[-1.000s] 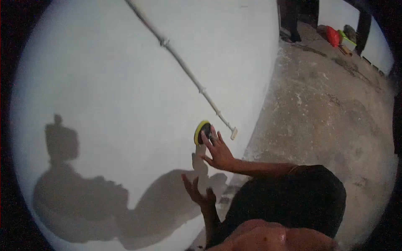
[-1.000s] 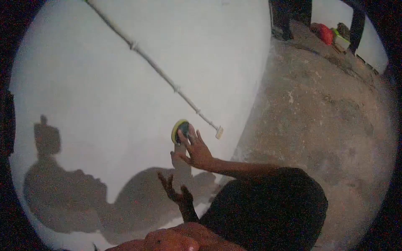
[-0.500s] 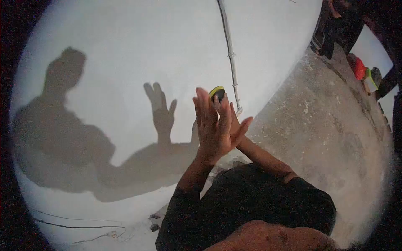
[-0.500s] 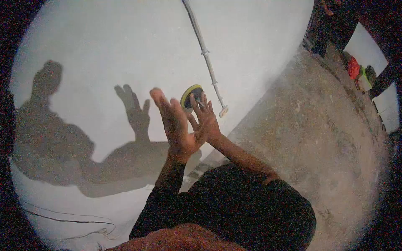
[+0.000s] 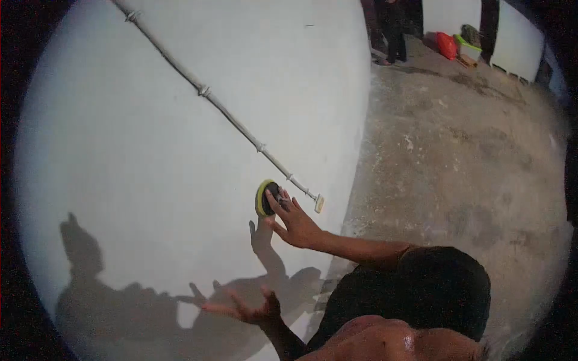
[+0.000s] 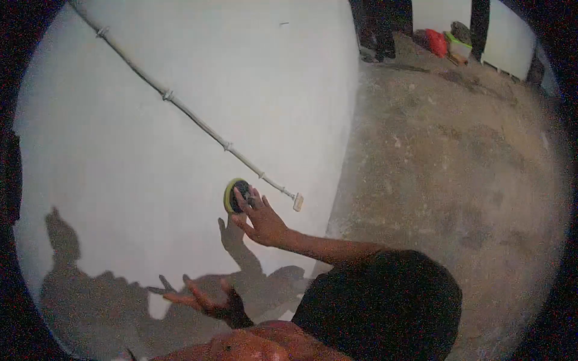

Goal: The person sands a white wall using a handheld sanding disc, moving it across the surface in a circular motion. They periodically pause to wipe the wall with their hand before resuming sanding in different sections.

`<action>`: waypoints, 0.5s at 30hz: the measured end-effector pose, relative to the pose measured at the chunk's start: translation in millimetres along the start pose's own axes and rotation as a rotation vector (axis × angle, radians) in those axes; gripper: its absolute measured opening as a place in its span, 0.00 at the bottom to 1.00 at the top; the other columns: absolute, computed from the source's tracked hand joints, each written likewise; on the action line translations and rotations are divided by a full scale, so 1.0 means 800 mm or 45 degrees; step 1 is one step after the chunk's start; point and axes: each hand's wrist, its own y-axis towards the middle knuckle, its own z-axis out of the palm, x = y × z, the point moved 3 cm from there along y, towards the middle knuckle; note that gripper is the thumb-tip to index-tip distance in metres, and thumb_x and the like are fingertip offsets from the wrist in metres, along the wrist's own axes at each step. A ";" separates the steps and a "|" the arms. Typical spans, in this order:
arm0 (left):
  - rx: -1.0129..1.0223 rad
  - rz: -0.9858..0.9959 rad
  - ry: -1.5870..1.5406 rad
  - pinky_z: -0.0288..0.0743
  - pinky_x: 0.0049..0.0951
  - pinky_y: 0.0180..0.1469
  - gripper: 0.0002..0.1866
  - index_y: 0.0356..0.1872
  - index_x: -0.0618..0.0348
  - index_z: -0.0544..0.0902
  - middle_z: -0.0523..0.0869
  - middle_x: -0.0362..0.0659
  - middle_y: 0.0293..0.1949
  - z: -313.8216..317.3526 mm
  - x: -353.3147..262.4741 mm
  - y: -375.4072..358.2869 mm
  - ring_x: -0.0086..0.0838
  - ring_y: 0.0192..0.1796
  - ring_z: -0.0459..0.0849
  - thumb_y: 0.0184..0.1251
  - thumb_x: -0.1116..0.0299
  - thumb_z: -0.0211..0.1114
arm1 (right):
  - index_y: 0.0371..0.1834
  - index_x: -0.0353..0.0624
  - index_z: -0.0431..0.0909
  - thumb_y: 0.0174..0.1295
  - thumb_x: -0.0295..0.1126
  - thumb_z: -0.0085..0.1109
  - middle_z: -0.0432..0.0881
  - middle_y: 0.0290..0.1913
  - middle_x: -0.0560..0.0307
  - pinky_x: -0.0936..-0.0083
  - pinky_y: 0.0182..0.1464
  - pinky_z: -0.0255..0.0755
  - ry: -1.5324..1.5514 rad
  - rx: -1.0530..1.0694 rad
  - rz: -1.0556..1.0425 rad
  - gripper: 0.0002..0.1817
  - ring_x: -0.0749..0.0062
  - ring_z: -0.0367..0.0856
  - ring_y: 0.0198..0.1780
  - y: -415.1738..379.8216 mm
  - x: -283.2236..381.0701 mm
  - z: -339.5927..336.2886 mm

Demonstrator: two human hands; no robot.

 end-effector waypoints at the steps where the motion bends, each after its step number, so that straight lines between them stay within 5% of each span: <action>1: 0.012 -0.003 0.070 0.52 0.75 0.70 0.37 0.73 0.39 0.67 0.47 0.69 0.78 -0.025 0.001 0.004 0.69 0.79 0.46 0.66 0.41 0.65 | 0.83 0.49 0.35 0.76 0.58 0.40 0.43 0.79 0.26 0.38 0.79 0.38 0.010 -0.024 0.013 0.43 0.30 0.40 0.81 -0.012 0.011 -0.006; 4: -0.026 0.004 0.064 0.52 0.75 0.70 0.37 0.73 0.39 0.67 0.47 0.69 0.78 -0.049 0.033 0.002 0.69 0.79 0.47 0.66 0.41 0.66 | 0.84 0.52 0.34 0.76 0.59 0.41 0.43 0.78 0.22 0.39 0.78 0.40 0.039 -0.205 -0.166 0.43 0.28 0.38 0.80 0.005 0.029 -0.004; 15: 0.192 0.068 0.032 0.52 0.74 0.71 0.36 0.73 0.39 0.68 0.49 0.67 0.78 -0.130 0.089 -0.044 0.67 0.79 0.47 0.65 0.44 0.69 | 0.83 0.50 0.33 0.76 0.56 0.41 0.45 0.77 0.20 0.34 0.77 0.41 -0.007 -0.337 -0.024 0.43 0.26 0.40 0.80 0.000 0.107 0.016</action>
